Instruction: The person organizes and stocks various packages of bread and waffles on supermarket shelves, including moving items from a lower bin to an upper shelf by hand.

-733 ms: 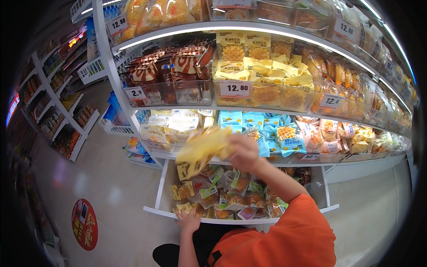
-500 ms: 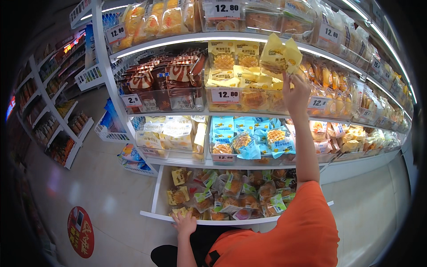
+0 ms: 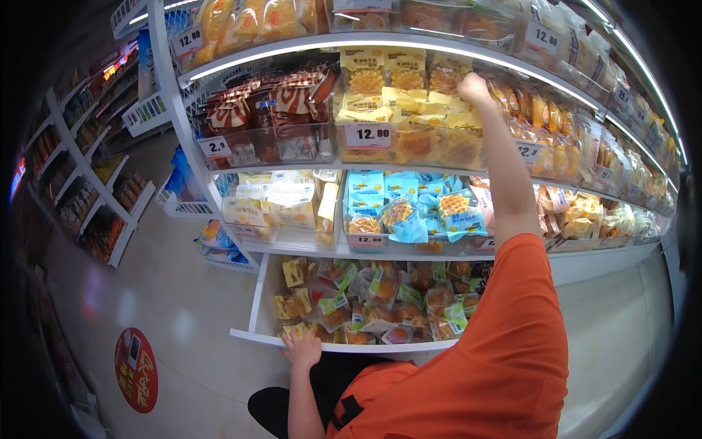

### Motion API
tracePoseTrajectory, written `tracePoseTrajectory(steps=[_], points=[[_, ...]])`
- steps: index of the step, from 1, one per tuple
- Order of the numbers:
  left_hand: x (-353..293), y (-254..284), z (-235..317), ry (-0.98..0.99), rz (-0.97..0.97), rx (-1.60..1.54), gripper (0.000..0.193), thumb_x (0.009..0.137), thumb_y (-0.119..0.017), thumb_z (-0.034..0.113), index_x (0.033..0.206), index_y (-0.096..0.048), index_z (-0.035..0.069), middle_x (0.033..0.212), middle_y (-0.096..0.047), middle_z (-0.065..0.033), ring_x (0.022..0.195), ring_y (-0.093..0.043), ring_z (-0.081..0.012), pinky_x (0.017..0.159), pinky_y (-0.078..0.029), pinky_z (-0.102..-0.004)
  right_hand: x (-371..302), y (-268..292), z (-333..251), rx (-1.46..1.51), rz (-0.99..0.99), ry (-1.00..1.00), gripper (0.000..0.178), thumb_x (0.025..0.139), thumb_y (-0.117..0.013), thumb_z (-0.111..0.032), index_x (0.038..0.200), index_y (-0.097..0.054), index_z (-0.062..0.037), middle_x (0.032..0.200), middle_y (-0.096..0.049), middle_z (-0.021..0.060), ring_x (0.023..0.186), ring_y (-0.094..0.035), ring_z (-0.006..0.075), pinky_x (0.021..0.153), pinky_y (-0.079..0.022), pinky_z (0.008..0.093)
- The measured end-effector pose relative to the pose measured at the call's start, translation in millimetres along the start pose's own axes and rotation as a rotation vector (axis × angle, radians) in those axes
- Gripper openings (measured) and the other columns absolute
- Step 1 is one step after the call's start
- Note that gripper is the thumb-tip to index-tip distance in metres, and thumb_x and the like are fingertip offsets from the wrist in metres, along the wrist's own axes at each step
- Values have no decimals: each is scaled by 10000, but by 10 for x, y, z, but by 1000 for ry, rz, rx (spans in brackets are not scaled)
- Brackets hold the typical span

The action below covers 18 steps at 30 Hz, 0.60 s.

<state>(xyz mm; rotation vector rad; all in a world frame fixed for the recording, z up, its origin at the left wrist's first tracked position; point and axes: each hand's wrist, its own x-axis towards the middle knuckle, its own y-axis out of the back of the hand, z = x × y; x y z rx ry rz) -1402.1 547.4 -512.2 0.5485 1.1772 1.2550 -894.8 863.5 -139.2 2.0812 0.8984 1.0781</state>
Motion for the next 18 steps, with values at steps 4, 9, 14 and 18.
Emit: tracePoseTrajectory(steps=[4, 9, 14, 18], points=[[-74, 3, -135, 48, 9, -1, 459, 861, -473, 366, 1299, -514, 235, 1466, -243, -148, 1393, -31, -409, 1022, -82, -722, -313, 99, -438, -288, -102, 56, 533, 783, -656, -450, 975, -649, 48, 1001, -647, 246, 970, -631, 349, 831, -500, 400], [-42, -158, 22, -1, 129, 72, 485, 857, -494, 357, 1313, -483, 194, 1448, -292, -161, 1399, -83, -388, 1018, -79, -728, -1916, 220, -850, 165, 700, 701, 312, 861, -628, -258, 1015, -630, 14, 961, -656, 160, 899, -631, 256, 816, -484, 369], [-183, -85, -39, 48, 165, 24, 499, 863, -486, 380, 1310, -485, 156, 1437, -310, -173, 1401, -111, -358, 1031, -38, -716, -3927, -1494, -1460, 623, -232, 1169, 217, 709, -642, -22, 920, -602, -55, 852, -627, 110, 780, -620, 288, 661, -503, 353], [-168, -44, 54, 16, 178, 38, 503, 853, -501, 369, 1304, -490, 146, 1418, -336, -168, 1396, -130, -354, 1029, -77, -716, -4844, -3449, -1324, 358, -1051, 793, 311, 756, -617, -161, 1030, -580, -19, 927, -639, 192, 846, -628, 358, 732, -512, 424]])
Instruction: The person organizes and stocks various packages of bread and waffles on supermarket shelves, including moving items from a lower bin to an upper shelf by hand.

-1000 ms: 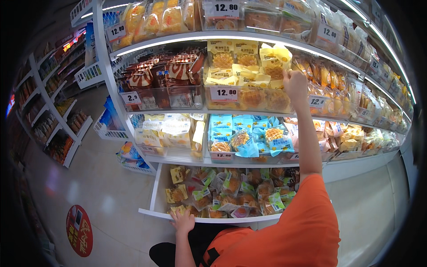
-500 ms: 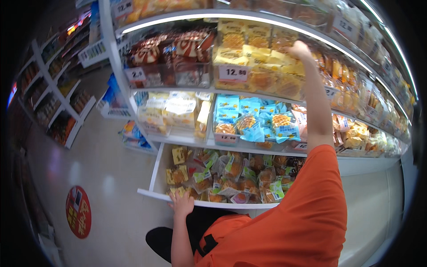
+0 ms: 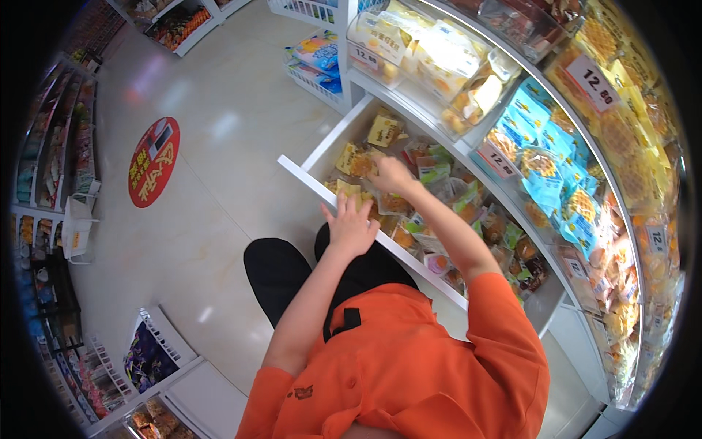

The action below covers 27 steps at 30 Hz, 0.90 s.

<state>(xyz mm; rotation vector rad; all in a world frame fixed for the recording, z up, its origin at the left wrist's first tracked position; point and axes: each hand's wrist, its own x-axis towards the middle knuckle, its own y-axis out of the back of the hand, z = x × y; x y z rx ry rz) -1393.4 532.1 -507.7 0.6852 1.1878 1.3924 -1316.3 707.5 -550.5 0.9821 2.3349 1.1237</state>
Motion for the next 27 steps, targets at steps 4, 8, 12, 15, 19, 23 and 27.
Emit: tracePoseTrajectory(steps=[4, 8, 12, 15, 19, 23, 27], points=[[12, 53, 11, -14, 8, -5, 512, 837, -529, 344, 1306, -478, 146, 1393, -349, -175, 1380, -150, -373, 1018, -114, -720, 549, -1019, 466, 4, 3, -247, 435, 767, -615, -149, 1177, -509, -47, 1144, -584, 187, 1044, -564, 355, 860, -477, 430], [-14, 37, -32, -35, 7, 14, 506, 850, -530, 338, 1311, -464, 142, 1379, -334, -187, 1366, -145, -398, 998, -135, -730, 774, -1301, 558, -140, -1, -302, 414, 788, -627, -153, 1174, -506, -64, 1267, -518, 151, 1160, -500, 322, 915, -453, 418], [-3, 84, -13, -28, -39, -1, 500, 851, -525, 339, 1311, -468, 152, 1380, -333, -189, 1361, -150, -402, 1002, -132, -726, 794, -1199, 570, -355, -125, -149, 211, 780, -634, -160, 956, -598, -49, 1075, -624, 112, 972, -610, 341, 818, -505, 411], [28, 64, -6, -36, -43, -31, 494, 840, -536, 340, 1300, -486, 167, 1378, -340, -189, 1355, -164, -407, 1007, -129, -724, 613, -770, 457, -460, -154, -13, 103, 781, -610, -152, 767, -621, -50, 836, -659, 93, 783, -645, 361, 696, -526, 415], [43, 104, 29, -46, -28, -43, 485, 818, -557, 345, 1258, -530, 143, 1369, -354, -183, 1337, -198, -420, 1010, -136, -718, 146, 71, 246, 18, 333, 165, 112, 792, -637, -157, 833, -651, -54, 856, -641, 168, 772, -651, 339, 605, -499, 419], [36, -4, -17, -58, 62, -64, 470, 805, -573, 352, 1222, -555, 136, 1356, -376, -177, 1337, -198, -415, 1010, -128, -717, -579, 1550, -485, 194, 652, 400, 77, 787, -637, -37, 861, -655, -49, 814, -642, 113, 657, -636, 264, 531, -486, 323], [13, -23, -63, -76, 98, -65, 433, 808, -556, 332, 1183, -569, 115, 1337, -387, -182, 1333, -199, -427, 1007, -136, -719, -1161, 2921, -852, -574, 1425, 526, 129, 762, -629, 40, 864, -676, -21, 821, -679, 113, 606, -630, 209, 507, -474, 276]])
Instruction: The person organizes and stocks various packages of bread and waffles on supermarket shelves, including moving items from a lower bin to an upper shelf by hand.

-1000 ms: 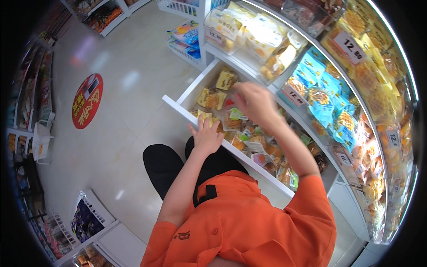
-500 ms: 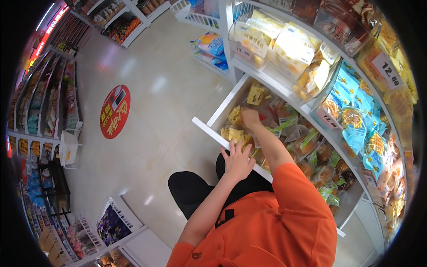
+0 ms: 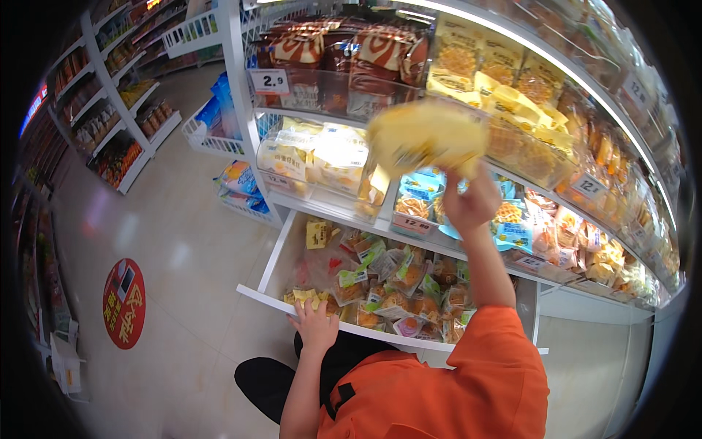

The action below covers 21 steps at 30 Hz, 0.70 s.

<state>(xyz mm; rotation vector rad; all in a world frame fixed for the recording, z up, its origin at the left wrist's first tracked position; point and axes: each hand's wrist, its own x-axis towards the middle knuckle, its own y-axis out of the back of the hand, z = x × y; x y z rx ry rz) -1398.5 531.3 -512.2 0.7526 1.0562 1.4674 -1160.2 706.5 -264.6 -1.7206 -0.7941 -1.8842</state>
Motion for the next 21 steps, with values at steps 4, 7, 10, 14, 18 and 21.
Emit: tracePoseTrajectory(steps=[4, 7, 10, 14, 18, 21], points=[[-25, -25, -10, -8, 20, 2, 428, 823, -529, 332, 1184, -569, 105, 1334, -393, -172, 1340, -202, -404, 1009, -128, -721, 719, 78, 569, -47, 220, -124, 44, 820, -645, 20, 781, -637, 0, 672, -626, 81, 603, -635, 148, 522, -463, 239], [-35, -59, 3, -28, 25, 8, 426, 834, -512, 332, 1190, -566, 105, 1338, -395, -164, 1348, -203, -388, 1010, -124, -722, 841, 23, 1080, -254, -38, -248, 189, 883, -602, -118, 764, -619, 27, 668, -615, 133, 569, -622, 238, 520, -457, 319], [-24, -68, 25, -52, 33, 14, 427, 839, -502, 333, 1195, -565, 107, 1341, -396, -160, 1353, -204, -381, 1013, -121, -722, 787, -254, 1728, -96, -229, -586, 276, 886, -556, -168, 709, -634, 30, 669, -630, 204, 646, -631, 338, 637, -478, 404], [-49, -37, -24, -38, 33, 39, 426, 838, -520, 330, 1195, -568, 102, 1339, -399, -163, 1352, -202, -382, 1004, -141, -725, 930, -428, 1840, -24, -302, -631, 305, 907, -543, -179, 721, -618, 50, 681, -645, 149, 694, -677, 245, 604, -524, 322], [-24, -70, -33, -34, 37, 25, 431, 836, -531, 332, 1197, -570, 100, 1339, -401, -167, 1351, -204, -382, 1000, -148, -727, 850, -566, 2063, -98, -550, -686, 365, 924, -548, -206, 675, -562, 60, 655, -618, 100, 677, -689, 182, 559, -536, 293], [-32, -74, -26, -36, 39, 33, 423, 837, -529, 325, 1195, -569, 105, 1336, -405, -169, 1351, -202, -384, 999, -146, -729, 828, -464, 1925, -72, -534, -737, 380, 871, -599, -298, 724, -599, 52, 697, -610, 188, 711, -641, 299, 639, -492, 378]])
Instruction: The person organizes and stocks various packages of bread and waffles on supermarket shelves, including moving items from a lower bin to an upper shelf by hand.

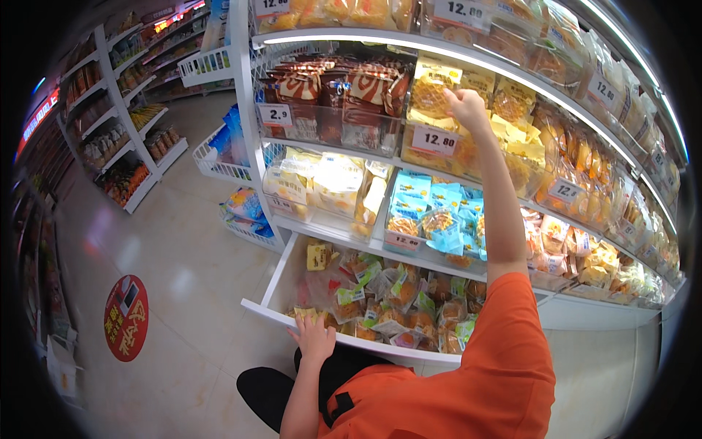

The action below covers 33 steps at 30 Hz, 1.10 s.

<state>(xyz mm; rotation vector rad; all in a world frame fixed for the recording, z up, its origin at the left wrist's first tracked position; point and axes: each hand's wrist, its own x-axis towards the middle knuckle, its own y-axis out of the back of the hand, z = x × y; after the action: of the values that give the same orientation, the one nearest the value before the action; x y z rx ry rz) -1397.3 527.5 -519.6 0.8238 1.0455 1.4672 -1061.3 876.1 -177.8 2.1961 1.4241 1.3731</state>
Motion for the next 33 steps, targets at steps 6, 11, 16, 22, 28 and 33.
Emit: tracePoseTrajectory(steps=[6, 11, 16, 22, 28, 33], points=[[17, 11, -12, 23, -10, -3, 443, 812, -539, 354, 1187, -568, 118, 1330, -415, -161, 1345, -212, -385, 997, -153, -728, -269, 50, -312, -205, 396, 260, 389, 849, -636, -268, 1043, -567, 63, 984, -607, 245, 962, -591, 337, 822, -470, 422], [11, 24, 14, 49, -23, -33, 444, 826, -538, 347, 1213, -555, 130, 1346, -397, -163, 1347, -215, -391, 995, -174, -729, -1606, -425, -1048, 522, 600, 463, 177, 828, -598, -19, 999, -592, 29, 890, -603, 152, 778, -603, 245, 706, -492, 323], [14, -2, 43, 58, 2, -27, 412, 834, -518, 343, 1163, -566, 99, 1375, -381, -169, 1361, -196, -363, 1004, -153, -721, -3226, -2082, -933, 322, -677, 434, 323, 757, -593, -91, 1075, -575, -41, 1009, -591, 206, 885, -593, 397, 761, -493, 416], [19, 60, 85, 74, -35, -24, 413, 839, -529, 313, 1199, -542, 111, 1347, -393, -169, 1362, -191, -368, 1007, -173, -710, -4669, -3638, -204, 32, -1472, 138, 663, 687, -706, -323, 1215, -477, 6, 1099, -594, 269, 1012, -592, 392, 857, -484, 433], [12, 32, 47, 81, -60, 25, 404, 836, -531, 309, 1194, -543, 122, 1342, -376, -163, 1359, -188, -358, 1003, -184, -711, -4914, -3715, -356, 62, -1318, 94, 547, 719, -679, -298, 1163, -546, -8, 1020, -621, 254, 967, -601, 398, 826, -489, 431], [24, 58, 72, 86, -66, -7, 401, 829, -533, 299, 1190, -552, 127, 1343, -377, -155, 1359, -180, -357, 1010, -178, -707, -4592, -3666, -139, 288, -1132, -154, 324, 757, -647, -291, 924, -675, -14, 1045, -586, 252, 967, -584, 381, 815, -459, 427]])
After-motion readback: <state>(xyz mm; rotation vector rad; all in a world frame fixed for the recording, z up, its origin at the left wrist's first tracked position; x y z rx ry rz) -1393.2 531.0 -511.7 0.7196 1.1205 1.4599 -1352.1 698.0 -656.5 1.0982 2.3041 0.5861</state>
